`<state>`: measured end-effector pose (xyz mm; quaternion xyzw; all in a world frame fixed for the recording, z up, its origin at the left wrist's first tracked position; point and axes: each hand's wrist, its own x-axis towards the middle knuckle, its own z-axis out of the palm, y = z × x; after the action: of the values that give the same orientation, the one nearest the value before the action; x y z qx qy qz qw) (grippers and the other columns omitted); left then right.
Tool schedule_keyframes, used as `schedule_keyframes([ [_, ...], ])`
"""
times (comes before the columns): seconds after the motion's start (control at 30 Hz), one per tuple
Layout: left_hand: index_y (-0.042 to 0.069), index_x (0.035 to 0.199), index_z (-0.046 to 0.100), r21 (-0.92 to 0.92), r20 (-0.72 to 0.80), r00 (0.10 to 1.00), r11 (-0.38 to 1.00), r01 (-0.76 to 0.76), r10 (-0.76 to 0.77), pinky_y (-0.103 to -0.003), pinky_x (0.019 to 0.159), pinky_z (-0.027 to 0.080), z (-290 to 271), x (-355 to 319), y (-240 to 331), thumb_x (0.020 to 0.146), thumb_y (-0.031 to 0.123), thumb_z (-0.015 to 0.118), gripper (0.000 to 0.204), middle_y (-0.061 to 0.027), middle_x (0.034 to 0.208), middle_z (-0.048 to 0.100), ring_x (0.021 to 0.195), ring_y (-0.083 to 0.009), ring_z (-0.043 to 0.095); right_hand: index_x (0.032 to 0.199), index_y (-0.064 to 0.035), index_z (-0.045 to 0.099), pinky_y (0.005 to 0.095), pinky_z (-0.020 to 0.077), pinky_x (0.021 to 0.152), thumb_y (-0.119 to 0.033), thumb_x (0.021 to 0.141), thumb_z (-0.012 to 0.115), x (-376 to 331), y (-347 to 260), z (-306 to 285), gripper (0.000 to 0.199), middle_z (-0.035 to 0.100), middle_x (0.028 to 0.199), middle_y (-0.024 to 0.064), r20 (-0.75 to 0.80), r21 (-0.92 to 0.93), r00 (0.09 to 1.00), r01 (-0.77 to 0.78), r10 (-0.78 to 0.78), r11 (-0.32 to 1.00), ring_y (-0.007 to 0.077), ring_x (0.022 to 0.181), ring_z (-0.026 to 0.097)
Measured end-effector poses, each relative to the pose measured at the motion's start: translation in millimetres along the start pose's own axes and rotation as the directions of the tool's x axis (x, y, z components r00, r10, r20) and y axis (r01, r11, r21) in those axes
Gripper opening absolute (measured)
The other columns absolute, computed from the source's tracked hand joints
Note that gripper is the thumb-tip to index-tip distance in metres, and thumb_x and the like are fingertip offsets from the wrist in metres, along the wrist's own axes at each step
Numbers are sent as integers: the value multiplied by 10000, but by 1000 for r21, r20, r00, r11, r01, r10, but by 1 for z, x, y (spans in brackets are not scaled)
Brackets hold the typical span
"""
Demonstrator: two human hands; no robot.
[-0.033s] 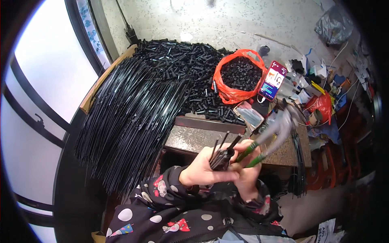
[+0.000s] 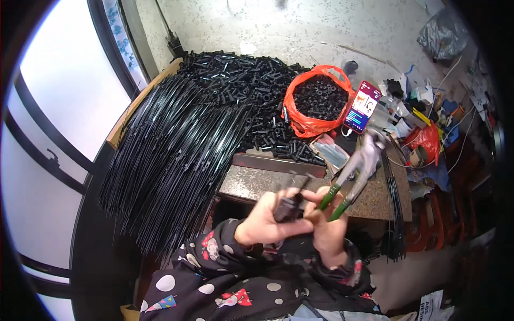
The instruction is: Assemble plastic components onto bundles of black cables at a factory workbench.
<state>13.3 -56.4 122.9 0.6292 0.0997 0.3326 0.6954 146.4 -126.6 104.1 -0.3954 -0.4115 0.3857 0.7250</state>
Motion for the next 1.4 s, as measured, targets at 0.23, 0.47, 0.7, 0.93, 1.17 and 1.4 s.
schedule_keyframes([
  [0.23, -2, 1282, 368, -170, -200, 958, 956, -239, 204, -166, 474, 244, -50, -3, -5, 522, 24, 797, 874, 102, 577, 375, 512, -2, 341, 1009, 31, 562, 204, 428, 500, -84, 861, 522, -32, -29, -38, 191, 580, 717, 33, 292, -523, 714, -437, 636, 732, 74, 564, 539],
  [0.47, 14, 843, 590, 222, -261, 950, 969, -113, 170, -168, 504, 344, -30, -1, 9, 628, 77, 800, 308, 63, 628, 503, 576, -6, 435, 1300, 7, 354, 265, 462, 657, -76, 874, 503, -27, -31, -28, 458, 572, 1005, 84, 473, -380, 634, -479, 611, 791, 134, 720, 568],
  [0.7, 21, 773, 583, 173, -375, 919, 983, -62, 124, -184, 474, 347, -12, -5, 5, 686, 100, 759, 212, 54, 602, 510, 547, -3, 435, 1350, -5, 271, 292, 464, 682, -104, 907, 452, -22, -47, -43, 489, 578, 898, 108, 506, -255, 347, -815, 790, 521, 160, 702, 565],
  [0.93, 46, 683, 522, 358, -321, 924, 930, -87, 210, -214, 463, 336, -19, -1, -11, 705, 106, 734, 221, 48, 566, 461, 536, -20, 392, 1279, -10, 380, 255, 464, 608, -47, 863, 476, -18, -69, -31, 428, 581, 765, 69, 311, -882, 749, -2, 585, 471, 112, 627, 553],
  [1.17, 43, 743, 542, 294, -320, 913, 943, -157, 252, -197, 473, 333, -13, -2, 0, 668, 94, 767, 242, 52, 603, 483, 554, -12, 407, 1284, 11, 384, 262, 472, 655, -22, 823, 531, -34, -38, -32, 485, 612, 849, 98, 427, -694, 796, -16, 428, 720, 122, 677, 584],
  [1.4, 42, 751, 544, 163, -420, 891, 980, -110, 170, -189, 537, 346, -9, -7, 10, 620, 100, 768, 266, 23, 685, 515, 613, -34, 442, 1289, -2, 388, 279, 465, 723, -22, 824, 539, -40, -30, -10, 489, 591, 984, 149, 425, -717, 882, 190, 206, 670, 225, 809, 579],
])
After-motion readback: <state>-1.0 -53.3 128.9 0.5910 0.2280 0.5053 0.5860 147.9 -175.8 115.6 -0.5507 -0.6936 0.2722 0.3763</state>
